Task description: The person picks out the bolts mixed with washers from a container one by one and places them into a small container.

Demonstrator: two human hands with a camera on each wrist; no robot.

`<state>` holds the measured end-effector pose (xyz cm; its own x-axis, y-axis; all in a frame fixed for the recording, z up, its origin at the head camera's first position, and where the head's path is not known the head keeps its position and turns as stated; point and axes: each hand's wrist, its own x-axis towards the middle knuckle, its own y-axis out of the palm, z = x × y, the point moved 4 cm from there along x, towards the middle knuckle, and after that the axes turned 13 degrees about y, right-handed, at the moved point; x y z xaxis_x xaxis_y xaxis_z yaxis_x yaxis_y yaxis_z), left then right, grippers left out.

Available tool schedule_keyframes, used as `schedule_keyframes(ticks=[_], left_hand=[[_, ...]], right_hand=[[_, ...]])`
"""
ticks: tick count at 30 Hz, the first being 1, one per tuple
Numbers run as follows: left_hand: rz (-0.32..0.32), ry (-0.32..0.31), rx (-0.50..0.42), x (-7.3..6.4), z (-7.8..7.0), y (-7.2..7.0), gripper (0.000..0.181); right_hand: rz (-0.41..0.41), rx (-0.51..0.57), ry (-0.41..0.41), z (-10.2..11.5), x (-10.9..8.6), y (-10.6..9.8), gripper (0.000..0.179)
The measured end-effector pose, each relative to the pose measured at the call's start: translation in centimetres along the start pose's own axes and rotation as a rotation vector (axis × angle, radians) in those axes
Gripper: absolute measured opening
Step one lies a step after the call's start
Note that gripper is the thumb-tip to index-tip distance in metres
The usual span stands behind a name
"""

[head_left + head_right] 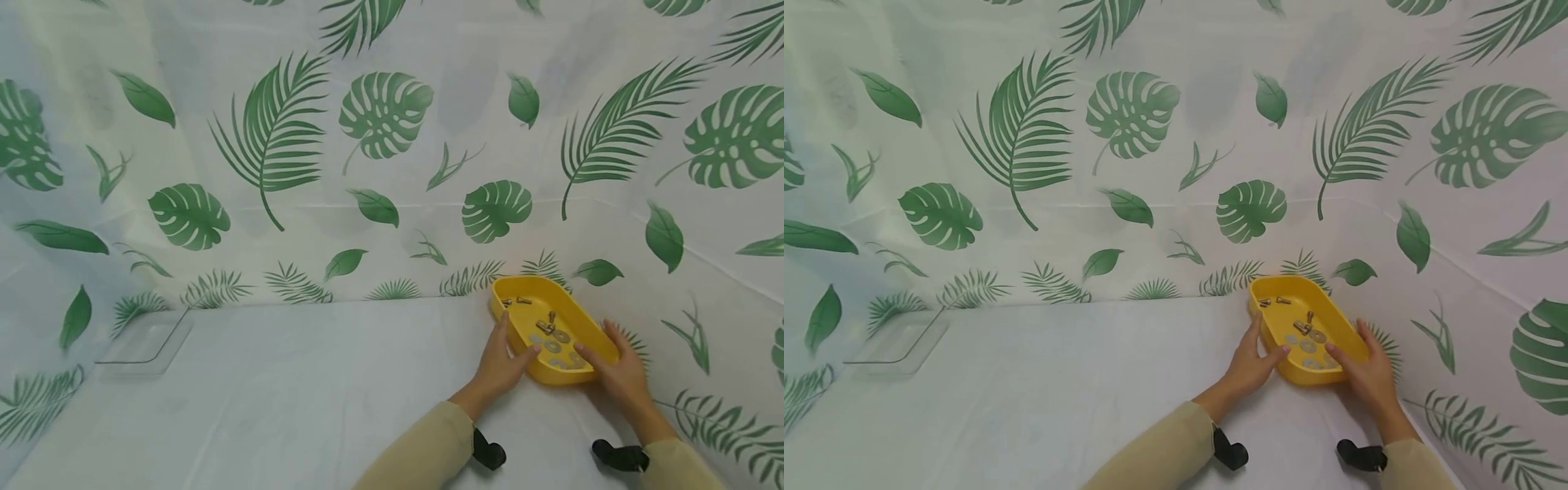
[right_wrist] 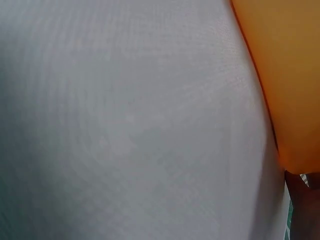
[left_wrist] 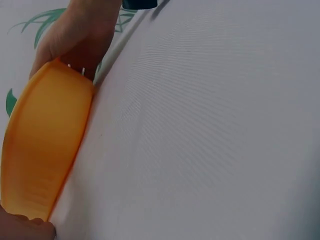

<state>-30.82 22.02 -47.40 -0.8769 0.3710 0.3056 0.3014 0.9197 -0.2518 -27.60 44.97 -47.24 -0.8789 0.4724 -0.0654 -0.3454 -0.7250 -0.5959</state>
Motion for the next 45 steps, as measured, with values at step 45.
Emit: schedule_keyframes(ticks=[45], left_hand=[[-0.188,-0.144,-0.080,-1.6,0.5,-4.7,0.089]], right_hand=[[0.074,-0.018,0.130,3.2,-3.3,5.3,0.089]])
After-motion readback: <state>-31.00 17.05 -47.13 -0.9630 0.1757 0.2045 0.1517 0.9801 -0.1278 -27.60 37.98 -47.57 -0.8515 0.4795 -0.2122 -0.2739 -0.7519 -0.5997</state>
